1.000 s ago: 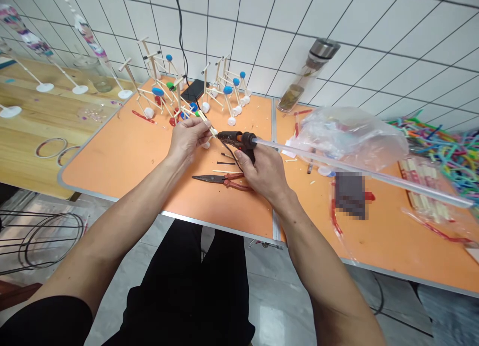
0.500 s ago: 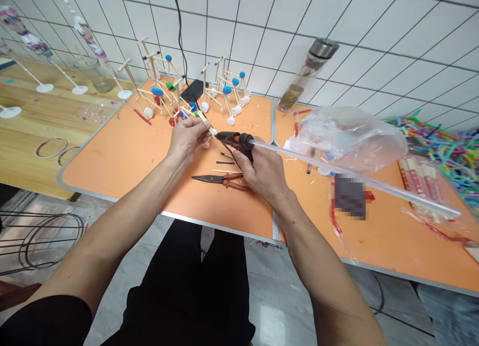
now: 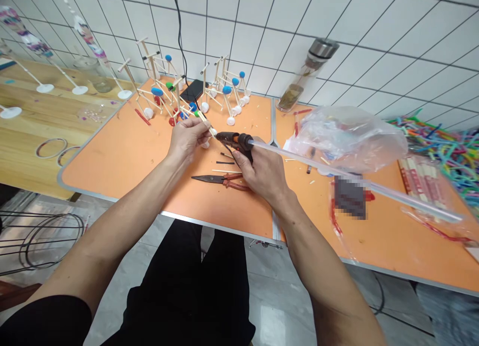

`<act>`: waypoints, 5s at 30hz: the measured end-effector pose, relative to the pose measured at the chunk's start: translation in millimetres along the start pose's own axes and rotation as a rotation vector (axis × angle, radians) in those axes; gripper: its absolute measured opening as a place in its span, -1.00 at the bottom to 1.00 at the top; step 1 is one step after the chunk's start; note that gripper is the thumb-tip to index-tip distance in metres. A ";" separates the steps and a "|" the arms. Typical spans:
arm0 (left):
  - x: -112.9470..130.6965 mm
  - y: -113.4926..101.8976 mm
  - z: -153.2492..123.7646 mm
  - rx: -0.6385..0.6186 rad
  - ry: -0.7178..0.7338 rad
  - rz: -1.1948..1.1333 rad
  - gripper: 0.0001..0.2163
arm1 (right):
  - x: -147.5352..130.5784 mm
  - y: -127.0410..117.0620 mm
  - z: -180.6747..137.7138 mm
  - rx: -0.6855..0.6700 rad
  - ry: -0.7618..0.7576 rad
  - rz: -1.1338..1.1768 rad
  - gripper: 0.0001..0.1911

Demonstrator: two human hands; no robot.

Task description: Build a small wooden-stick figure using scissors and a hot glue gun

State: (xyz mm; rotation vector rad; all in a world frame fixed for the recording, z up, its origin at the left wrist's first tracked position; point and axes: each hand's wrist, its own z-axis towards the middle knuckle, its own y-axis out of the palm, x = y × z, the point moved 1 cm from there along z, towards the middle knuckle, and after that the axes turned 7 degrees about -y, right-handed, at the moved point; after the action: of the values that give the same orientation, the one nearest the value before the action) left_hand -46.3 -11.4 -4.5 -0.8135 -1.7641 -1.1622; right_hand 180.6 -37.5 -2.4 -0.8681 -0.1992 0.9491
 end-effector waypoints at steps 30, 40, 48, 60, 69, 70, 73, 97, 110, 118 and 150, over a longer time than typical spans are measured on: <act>4.1 2.0 -5.0 0.024 -0.029 0.007 -0.75 | -1.7 -1.6 0.1 -0.004 0.016 0.025 -0.55; 2.4 1.0 -2.5 0.022 -0.019 0.008 -0.74 | -2.0 -2.1 0.2 -0.014 0.020 0.005 -0.58; 2.8 1.5 -2.7 0.040 -0.029 0.011 -0.74 | -2.1 -1.4 -0.6 -0.011 0.016 -0.007 -0.59; 2.5 0.2 -2.4 0.008 -0.010 0.009 -0.75 | -3.9 -3.6 1.0 -0.026 0.015 0.010 -0.62; 3.7 0.1 -2.0 0.022 -0.013 0.009 -0.75 | -3.1 -2.8 0.2 -0.024 0.016 -0.008 -0.61; 3.9 0.1 -2.0 0.023 -0.014 0.006 -0.76 | -3.0 -2.7 0.2 -0.022 0.013 -0.011 -0.62; 3.8 -0.2 -1.8 0.027 -0.015 0.008 -0.78 | -3.0 -2.7 0.1 -0.018 0.006 -0.014 -0.64; -2.7 6.0 -6.6 -0.172 0.103 0.360 -0.82 | 1.9 -4.6 -0.2 0.115 0.014 -0.029 -0.54; -16.2 3.3 5.3 -0.184 0.246 0.525 -0.87 | 2.2 -1.5 -0.5 0.131 -0.040 -0.074 -0.61; -17.7 2.5 5.8 -0.161 0.305 0.589 -0.87 | 1.8 -1.9 -0.3 0.097 -0.004 -0.047 -0.66; -16.8 2.8 1.7 -0.135 0.291 0.566 -0.89 | -1.7 -3.6 -0.1 0.113 -0.010 -0.039 -0.66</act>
State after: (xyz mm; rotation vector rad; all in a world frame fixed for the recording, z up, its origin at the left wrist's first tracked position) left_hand -37.2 -9.8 -18.9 -1.0753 -1.1228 -0.9590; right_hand 181.9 -39.9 0.5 -0.7531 -0.1683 0.9198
